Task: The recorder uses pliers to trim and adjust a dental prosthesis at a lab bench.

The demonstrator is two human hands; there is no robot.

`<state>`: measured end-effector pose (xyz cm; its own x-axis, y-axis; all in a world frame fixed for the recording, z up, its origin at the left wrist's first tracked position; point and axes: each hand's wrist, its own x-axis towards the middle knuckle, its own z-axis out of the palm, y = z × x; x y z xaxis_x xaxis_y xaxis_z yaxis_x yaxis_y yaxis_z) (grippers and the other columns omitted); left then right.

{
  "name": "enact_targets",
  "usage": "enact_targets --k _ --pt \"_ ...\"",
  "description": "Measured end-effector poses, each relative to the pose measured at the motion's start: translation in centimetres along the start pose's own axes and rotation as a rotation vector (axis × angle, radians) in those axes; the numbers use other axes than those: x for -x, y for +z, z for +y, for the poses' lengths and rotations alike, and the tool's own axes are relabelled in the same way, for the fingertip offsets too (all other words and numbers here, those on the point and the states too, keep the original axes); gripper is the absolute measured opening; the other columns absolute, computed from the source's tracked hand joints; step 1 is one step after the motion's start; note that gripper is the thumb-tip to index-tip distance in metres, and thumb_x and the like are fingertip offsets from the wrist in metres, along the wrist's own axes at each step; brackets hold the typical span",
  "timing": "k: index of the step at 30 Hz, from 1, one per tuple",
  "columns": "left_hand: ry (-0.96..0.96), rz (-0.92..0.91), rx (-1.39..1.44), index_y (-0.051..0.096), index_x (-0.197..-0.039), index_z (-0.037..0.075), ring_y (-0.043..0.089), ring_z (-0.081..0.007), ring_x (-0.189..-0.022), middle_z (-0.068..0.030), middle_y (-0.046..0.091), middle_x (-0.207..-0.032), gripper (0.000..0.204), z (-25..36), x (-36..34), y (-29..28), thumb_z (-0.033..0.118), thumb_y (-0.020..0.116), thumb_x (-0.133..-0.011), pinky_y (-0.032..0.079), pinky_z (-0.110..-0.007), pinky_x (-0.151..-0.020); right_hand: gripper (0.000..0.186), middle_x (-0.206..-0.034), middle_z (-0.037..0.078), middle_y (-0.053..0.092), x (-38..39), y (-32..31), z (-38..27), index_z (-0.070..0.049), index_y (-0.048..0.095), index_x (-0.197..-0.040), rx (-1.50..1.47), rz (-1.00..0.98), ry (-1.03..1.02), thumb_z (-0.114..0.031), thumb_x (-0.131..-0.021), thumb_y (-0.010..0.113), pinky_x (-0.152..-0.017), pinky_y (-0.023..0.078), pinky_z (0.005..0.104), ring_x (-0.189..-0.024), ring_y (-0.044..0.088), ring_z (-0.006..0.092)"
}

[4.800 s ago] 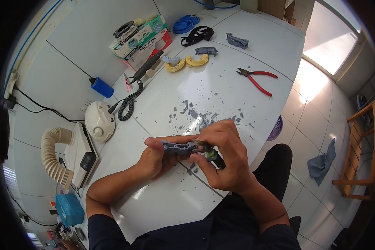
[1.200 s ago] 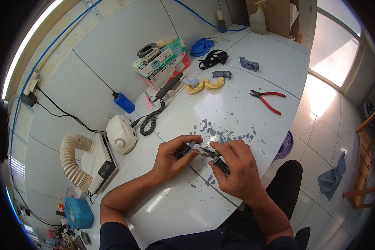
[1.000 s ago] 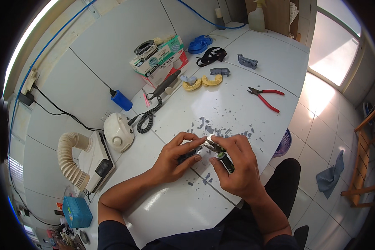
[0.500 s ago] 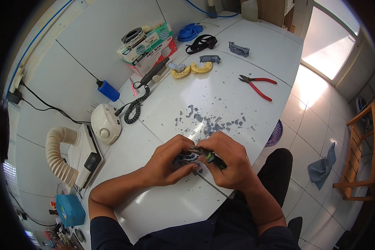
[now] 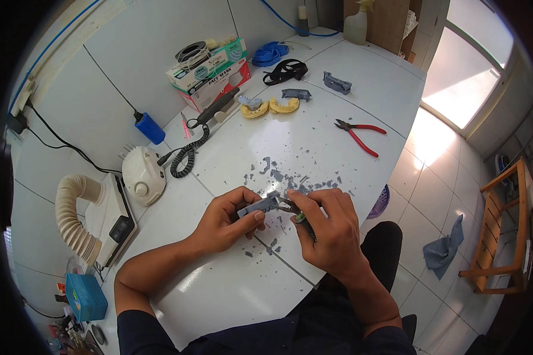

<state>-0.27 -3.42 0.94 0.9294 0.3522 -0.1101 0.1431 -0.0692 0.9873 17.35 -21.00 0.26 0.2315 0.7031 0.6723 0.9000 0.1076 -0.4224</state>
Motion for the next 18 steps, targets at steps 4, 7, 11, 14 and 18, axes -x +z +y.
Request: enact_targets --k 4,7,11,14,18 --pt "0.018 0.003 0.131 0.049 -0.118 0.003 0.068 -0.0106 -0.079 -0.0109 0.073 -0.099 0.024 -0.1 0.0 0.3 0.011 0.068 -0.105 0.056 -0.027 -0.069 0.051 -0.098 0.010 0.064 0.6 0.3 -0.4 -0.006 0.074 -0.125 -0.005 -0.067 0.026 -0.002 -0.075 0.082 -0.077 0.047 0.0396 -0.086 0.061 0.0273" --pt "0.020 -0.030 0.218 0.046 -0.124 0.004 0.070 -0.0116 -0.079 -0.0125 0.074 -0.103 0.029 0.3 0.3 0.5 0.009 0.068 -0.105 0.058 -0.027 -0.069 0.051 -0.098 0.010 0.064 0.5 0.8 -1.4 -0.007 0.074 -0.125 -0.028 -0.095 0.005 -0.003 -0.074 0.082 -0.078 0.047 0.0396 -0.087 0.061 0.0272" --pt "0.053 -0.115 0.200 0.038 -0.154 0.001 0.069 -0.0126 -0.087 -0.0137 0.071 -0.114 0.056 1.3 0.6 0.5 0.005 0.065 -0.105 0.058 -0.028 -0.077 0.053 -0.100 0.011 0.064 0.1 1.2 -1.8 -0.007 0.073 -0.126 -0.028 -0.098 -0.006 -0.002 -0.074 0.080 -0.079 0.046 0.0404 -0.089 0.061 0.0281" --pt "0.076 -0.166 0.202 0.024 -0.168 0.004 0.067 -0.0131 -0.099 -0.0113 0.069 -0.115 0.070 1.5 0.7 0.2 0.011 0.060 -0.109 0.056 -0.031 -0.091 0.052 -0.100 0.011 0.063 0.1 1.1 -1.7 -0.006 0.072 -0.126 -0.013 -0.091 0.011 0.000 -0.075 0.078 -0.080 0.047 0.0409 -0.089 0.061 0.0289" --pt "0.016 -0.198 0.520 0.026 -0.169 0.004 0.064 -0.0131 -0.108 -0.0085 0.069 -0.114 0.065 -0.8 -0.3 -0.5 0.020 0.053 -0.113 0.049 -0.032 -0.103 0.051 -0.100 0.013 0.063 0.4 1.3 -1.2 -0.005 0.071 -0.127 -0.015 -0.080 0.040 0.001 -0.076 0.076 -0.081 0.047 0.0418 -0.089 0.061 0.0301"
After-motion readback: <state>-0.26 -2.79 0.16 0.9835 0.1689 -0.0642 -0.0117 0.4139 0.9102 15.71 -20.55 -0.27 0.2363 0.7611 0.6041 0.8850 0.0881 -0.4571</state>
